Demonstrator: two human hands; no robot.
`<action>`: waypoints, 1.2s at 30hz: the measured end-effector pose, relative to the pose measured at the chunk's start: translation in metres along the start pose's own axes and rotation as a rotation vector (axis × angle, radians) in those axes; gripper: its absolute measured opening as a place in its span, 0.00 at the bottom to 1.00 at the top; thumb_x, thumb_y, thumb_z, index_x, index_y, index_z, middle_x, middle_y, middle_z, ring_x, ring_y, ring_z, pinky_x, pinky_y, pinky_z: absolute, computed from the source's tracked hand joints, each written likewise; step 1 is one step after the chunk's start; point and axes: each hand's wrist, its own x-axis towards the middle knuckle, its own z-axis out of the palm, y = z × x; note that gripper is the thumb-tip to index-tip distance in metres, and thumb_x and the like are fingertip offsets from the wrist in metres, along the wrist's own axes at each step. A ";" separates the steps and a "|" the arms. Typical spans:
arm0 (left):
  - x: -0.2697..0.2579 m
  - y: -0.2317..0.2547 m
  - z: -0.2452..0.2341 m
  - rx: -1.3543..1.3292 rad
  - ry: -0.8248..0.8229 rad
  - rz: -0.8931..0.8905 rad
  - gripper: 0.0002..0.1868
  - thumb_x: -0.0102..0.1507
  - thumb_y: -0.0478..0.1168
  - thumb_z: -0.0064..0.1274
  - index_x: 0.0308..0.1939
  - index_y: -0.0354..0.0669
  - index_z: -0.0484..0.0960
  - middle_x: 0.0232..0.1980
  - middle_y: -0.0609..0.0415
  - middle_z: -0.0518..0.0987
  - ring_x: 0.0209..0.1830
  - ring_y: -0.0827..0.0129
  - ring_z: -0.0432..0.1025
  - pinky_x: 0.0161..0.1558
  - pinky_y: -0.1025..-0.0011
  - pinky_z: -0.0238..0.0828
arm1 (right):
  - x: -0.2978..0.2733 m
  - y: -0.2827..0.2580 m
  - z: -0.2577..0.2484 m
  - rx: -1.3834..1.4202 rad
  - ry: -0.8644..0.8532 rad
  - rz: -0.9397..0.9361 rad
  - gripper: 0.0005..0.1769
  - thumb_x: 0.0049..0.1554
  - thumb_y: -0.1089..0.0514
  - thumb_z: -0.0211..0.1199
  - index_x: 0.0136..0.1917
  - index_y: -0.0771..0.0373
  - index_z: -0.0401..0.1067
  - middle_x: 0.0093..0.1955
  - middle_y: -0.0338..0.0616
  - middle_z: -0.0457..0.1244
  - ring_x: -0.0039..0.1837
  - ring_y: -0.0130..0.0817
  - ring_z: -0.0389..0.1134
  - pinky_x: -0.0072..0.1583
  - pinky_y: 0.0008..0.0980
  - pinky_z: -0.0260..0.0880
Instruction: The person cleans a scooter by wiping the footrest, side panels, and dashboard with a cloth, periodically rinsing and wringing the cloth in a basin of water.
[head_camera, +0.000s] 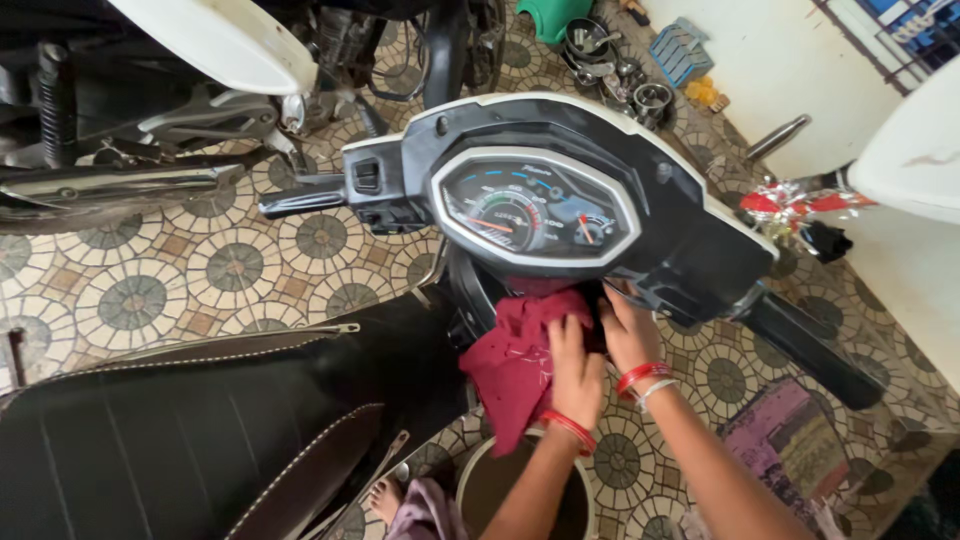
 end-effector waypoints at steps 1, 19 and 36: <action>0.002 0.010 -0.009 -0.002 -0.003 0.004 0.35 0.63 0.33 0.44 0.75 0.26 0.57 0.79 0.28 0.53 0.81 0.38 0.48 0.78 0.57 0.42 | 0.000 -0.002 0.002 0.021 0.054 -0.055 0.21 0.62 0.57 0.53 0.66 0.66 0.71 0.69 0.59 0.63 0.68 0.60 0.64 0.65 0.50 0.64; 0.082 -0.001 -0.038 1.293 -0.917 -0.069 0.25 0.77 0.49 0.31 0.68 0.36 0.73 0.61 0.43 0.80 0.63 0.56 0.71 0.68 0.61 0.62 | 0.001 0.012 0.007 0.034 0.075 0.155 0.20 0.65 0.48 0.53 0.61 0.62 0.76 0.55 0.56 0.70 0.57 0.56 0.71 0.56 0.45 0.69; 0.054 -0.005 -0.035 1.085 -0.458 0.346 0.37 0.63 0.37 0.42 0.78 0.33 0.63 0.75 0.45 0.68 0.69 0.58 0.62 0.72 0.57 0.50 | -0.005 -0.004 0.000 0.172 0.109 0.090 0.21 0.66 0.54 0.51 0.65 0.70 0.71 0.55 0.62 0.69 0.55 0.57 0.71 0.54 0.44 0.69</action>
